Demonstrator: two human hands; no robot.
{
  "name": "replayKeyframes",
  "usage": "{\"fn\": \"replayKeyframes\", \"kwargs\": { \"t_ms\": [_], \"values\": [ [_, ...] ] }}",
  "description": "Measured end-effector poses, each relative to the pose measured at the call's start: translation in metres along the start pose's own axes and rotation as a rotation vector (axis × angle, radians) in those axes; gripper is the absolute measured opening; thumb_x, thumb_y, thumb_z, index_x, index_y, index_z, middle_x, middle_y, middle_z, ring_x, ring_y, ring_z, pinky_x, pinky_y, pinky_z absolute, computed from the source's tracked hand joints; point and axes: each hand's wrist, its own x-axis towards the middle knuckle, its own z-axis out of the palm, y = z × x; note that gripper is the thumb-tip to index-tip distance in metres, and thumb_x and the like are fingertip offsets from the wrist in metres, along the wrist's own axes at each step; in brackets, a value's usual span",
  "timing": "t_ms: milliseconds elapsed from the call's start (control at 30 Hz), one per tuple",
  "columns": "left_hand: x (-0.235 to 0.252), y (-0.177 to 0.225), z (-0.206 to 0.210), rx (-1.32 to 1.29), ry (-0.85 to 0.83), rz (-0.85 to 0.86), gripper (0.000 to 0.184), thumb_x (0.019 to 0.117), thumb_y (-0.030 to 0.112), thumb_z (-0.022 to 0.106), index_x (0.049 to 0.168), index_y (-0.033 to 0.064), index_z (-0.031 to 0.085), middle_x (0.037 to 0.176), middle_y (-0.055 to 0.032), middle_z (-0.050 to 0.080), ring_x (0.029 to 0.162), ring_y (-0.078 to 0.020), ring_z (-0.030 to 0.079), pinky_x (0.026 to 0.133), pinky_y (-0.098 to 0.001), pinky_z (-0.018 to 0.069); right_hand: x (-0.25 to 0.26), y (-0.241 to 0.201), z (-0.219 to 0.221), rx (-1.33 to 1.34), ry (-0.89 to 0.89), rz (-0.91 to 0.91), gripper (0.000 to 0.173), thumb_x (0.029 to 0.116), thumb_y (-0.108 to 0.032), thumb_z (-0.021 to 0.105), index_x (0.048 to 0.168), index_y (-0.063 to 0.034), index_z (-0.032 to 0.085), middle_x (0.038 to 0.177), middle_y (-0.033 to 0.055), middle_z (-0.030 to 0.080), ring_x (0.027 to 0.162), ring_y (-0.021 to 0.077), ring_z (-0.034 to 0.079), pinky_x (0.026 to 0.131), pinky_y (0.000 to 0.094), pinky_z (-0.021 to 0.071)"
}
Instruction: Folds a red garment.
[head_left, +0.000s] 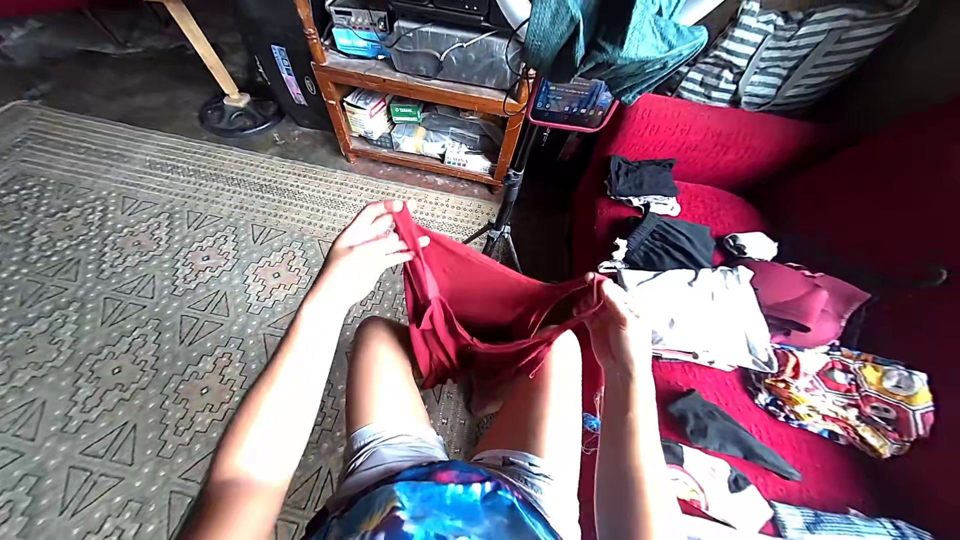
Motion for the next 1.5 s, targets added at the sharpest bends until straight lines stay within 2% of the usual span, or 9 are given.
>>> {"fn": "replayKeyframes", "kwargs": {
  "t_ms": [100,200,333,567,800,1033,1200,1367,1500],
  "values": [
    [0.028,0.018,0.003,0.185,-0.107,0.066,0.047,0.0969,-0.003,0.045,0.143,0.009,0.044,0.148,-0.0086,0.052,0.108,-0.0208,0.07,0.086,-0.0387,0.0622,0.015,-0.024,0.001,-0.002,-0.021,-0.037,0.032,0.1095,-0.017,0.04,0.112,-0.0061,0.069,0.097,0.001,0.074,0.085,0.0098,0.07,0.082,0.03,0.0599],
    [0.038,0.028,0.007,0.301,-0.115,0.151,0.036,0.0963,-0.004,0.057,0.131,0.0035,0.051,0.123,-0.0084,0.068,0.093,-0.0155,0.073,0.081,-0.0317,0.0625,0.026,-0.039,-0.003,0.001,-0.048,-0.119,0.03,0.1083,-0.018,0.041,0.111,-0.0085,0.07,0.102,0.0004,0.074,0.092,0.0104,0.071,0.085,0.0314,0.0596],
    [0.032,0.022,0.014,0.475,-0.047,0.109,0.039,0.0882,-0.003,0.07,0.124,0.0027,0.056,0.107,-0.0053,0.07,0.081,-0.0084,0.068,0.069,-0.0237,0.0583,0.027,-0.036,-0.011,0.023,0.01,-0.105,0.029,0.1073,-0.016,0.042,0.111,-0.008,0.069,0.101,0.0011,0.075,0.092,0.0117,0.071,0.085,0.0326,0.0601],
    [0.046,0.0,-0.02,1.001,-0.093,0.089,0.027,0.0876,0.005,0.075,0.113,0.0018,0.067,0.095,-0.0121,0.071,0.084,-0.0216,0.068,0.081,-0.0448,0.0557,0.031,-0.035,-0.024,0.051,0.173,-0.062,0.027,0.1087,-0.019,0.038,0.111,-0.0138,0.065,0.09,-0.0066,0.07,0.08,0.0044,0.067,0.078,0.0261,0.0574],
    [0.057,0.001,-0.023,1.188,-0.218,0.09,0.016,0.0908,0.006,0.072,0.106,-0.0001,0.069,0.089,-0.0147,0.071,0.083,-0.0264,0.068,0.081,-0.0478,0.0534,0.042,-0.049,-0.034,0.11,0.269,-0.117,0.019,0.1063,-0.021,0.046,0.109,-0.0165,0.065,0.092,-0.0072,0.068,0.081,0.0054,0.066,0.077,0.0273,0.0573],
    [0.071,-0.006,-0.02,1.098,-0.1,0.149,0.016,0.0993,0.012,0.064,0.104,-0.0003,0.072,0.096,-0.0164,0.071,0.084,-0.0262,0.068,0.083,-0.047,0.0542,0.049,-0.054,-0.036,0.097,0.271,-0.122,0.023,0.1073,-0.019,0.041,0.108,-0.0147,0.064,0.09,-0.0057,0.069,0.083,0.0069,0.067,0.079,0.0297,0.0571],
    [0.089,-0.02,-0.022,0.617,-0.001,-0.038,0.018,0.1028,0.009,0.059,0.113,-0.0055,0.065,0.1,-0.0162,0.07,0.088,-0.0205,0.071,0.082,-0.0404,0.0606,0.049,-0.053,-0.028,0.101,0.241,-0.126,0.025,0.1076,-0.017,0.037,0.108,-0.0133,0.061,0.093,-0.0062,0.069,0.086,0.0058,0.067,0.08,0.0283,0.0569],
    [0.084,-0.019,0.0,0.088,0.046,-0.286,0.017,0.1062,0.009,0.052,0.117,-0.0019,0.059,0.092,-0.0064,0.07,0.081,-0.0146,0.072,0.078,-0.0343,0.0618,0.053,-0.044,-0.023,0.098,0.198,-0.111,0.028,0.1075,-0.018,0.036,0.107,-0.0125,0.063,0.092,-0.0049,0.072,0.084,0.0066,0.069,0.078,0.0284,0.0584],
    [0.081,-0.017,0.005,0.038,0.03,-0.417,0.013,0.1054,0.009,0.052,0.097,0.0044,0.061,0.063,0.0042,0.058,0.056,-0.0068,0.06,0.063,-0.0261,0.0584,0.06,-0.042,-0.023,0.107,0.185,-0.114,0.03,0.1073,-0.019,0.035,0.106,-0.0137,0.065,0.092,-0.0051,0.072,0.084,0.0072,0.069,0.078,0.029,0.0586]
  ]
}}
